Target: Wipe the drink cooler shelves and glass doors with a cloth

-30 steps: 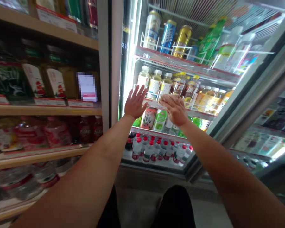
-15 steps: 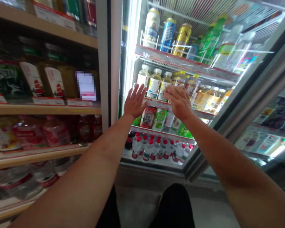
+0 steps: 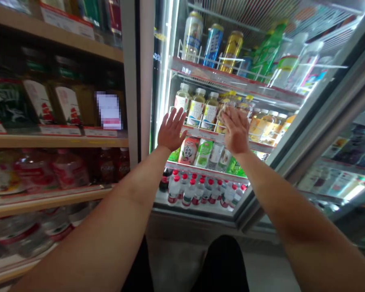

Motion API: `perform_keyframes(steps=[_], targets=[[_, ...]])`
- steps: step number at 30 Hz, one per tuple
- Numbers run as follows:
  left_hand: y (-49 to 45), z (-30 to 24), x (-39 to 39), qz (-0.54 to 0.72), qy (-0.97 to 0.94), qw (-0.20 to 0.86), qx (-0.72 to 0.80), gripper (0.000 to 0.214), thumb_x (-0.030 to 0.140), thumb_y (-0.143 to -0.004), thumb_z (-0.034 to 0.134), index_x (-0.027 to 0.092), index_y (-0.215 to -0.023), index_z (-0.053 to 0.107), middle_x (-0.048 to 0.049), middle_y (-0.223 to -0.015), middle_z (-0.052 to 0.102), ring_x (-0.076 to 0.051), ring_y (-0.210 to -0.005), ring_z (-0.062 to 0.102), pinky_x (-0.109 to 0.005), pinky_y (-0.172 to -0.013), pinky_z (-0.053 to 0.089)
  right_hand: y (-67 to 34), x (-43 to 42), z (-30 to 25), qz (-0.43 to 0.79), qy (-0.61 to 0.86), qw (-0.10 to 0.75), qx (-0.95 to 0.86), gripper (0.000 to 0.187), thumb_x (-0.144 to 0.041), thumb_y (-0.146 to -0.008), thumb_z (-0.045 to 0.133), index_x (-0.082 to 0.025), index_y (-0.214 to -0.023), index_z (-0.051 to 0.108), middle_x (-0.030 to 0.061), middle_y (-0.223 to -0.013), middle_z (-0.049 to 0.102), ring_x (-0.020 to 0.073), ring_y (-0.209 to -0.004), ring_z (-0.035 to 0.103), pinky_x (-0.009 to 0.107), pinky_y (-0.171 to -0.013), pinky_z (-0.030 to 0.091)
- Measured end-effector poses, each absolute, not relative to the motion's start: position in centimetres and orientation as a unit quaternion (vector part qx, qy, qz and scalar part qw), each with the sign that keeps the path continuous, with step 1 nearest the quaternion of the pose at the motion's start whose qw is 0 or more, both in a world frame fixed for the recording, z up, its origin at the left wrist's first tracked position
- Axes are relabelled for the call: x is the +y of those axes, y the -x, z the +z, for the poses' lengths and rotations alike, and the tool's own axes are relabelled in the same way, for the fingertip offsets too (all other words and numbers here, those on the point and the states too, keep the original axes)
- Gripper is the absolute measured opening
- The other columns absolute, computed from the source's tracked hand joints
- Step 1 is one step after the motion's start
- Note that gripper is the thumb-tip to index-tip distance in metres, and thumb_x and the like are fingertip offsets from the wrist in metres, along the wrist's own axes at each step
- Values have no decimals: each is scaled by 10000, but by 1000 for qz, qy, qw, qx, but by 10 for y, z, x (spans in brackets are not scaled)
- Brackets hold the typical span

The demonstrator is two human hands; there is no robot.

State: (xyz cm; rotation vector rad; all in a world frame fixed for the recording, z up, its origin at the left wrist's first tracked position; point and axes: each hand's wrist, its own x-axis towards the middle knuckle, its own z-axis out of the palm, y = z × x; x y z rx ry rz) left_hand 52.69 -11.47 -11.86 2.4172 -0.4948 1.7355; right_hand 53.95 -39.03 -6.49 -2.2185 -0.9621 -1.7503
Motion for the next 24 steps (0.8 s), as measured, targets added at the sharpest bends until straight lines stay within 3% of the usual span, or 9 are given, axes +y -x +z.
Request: perform_keyframes(steps=[6,12,18,24], targets=[[-527,-119,-115,581,-796,54,-165,660,447,-1020,345,186,-1608,198,-97,-1650,255,-266,-1555,94,-508,-1278,66,-534,-400,-77,-468,763,-13,-447,504,-161,-996,444,-320,-1469,515,-10,-1512,531,265,-1419,451,504,-1206,370],[-527,-119,-114,588,-791,47,-164,655,465,-1025,325,184,-1606,210,-102,-1646,265,-261,-1556,93,-510,-1276,78,-545,-404,-59,-590,732,102,-325,486,-183,-1011,377,-293,-1457,537,27,-1525,514,310,-1431,423,576,-1193,359],[-528,-119,-114,583,-793,64,-168,655,484,-1026,315,198,-1606,212,-91,-1646,268,-263,-1554,103,-507,-1280,60,-542,-413,-77,-525,744,3,-414,514,-163,-1000,421,-341,-1475,503,-20,-1514,528,267,-1416,453,500,-1195,386],[-527,-119,-114,589,-789,51,-165,656,467,-1026,328,190,-1608,205,-97,-1648,261,-261,-1555,92,-505,-1278,70,-544,-418,-76,-585,734,95,-332,484,-167,-1011,386,-279,-1455,543,44,-1506,534,306,-1408,451,553,-1185,377]])
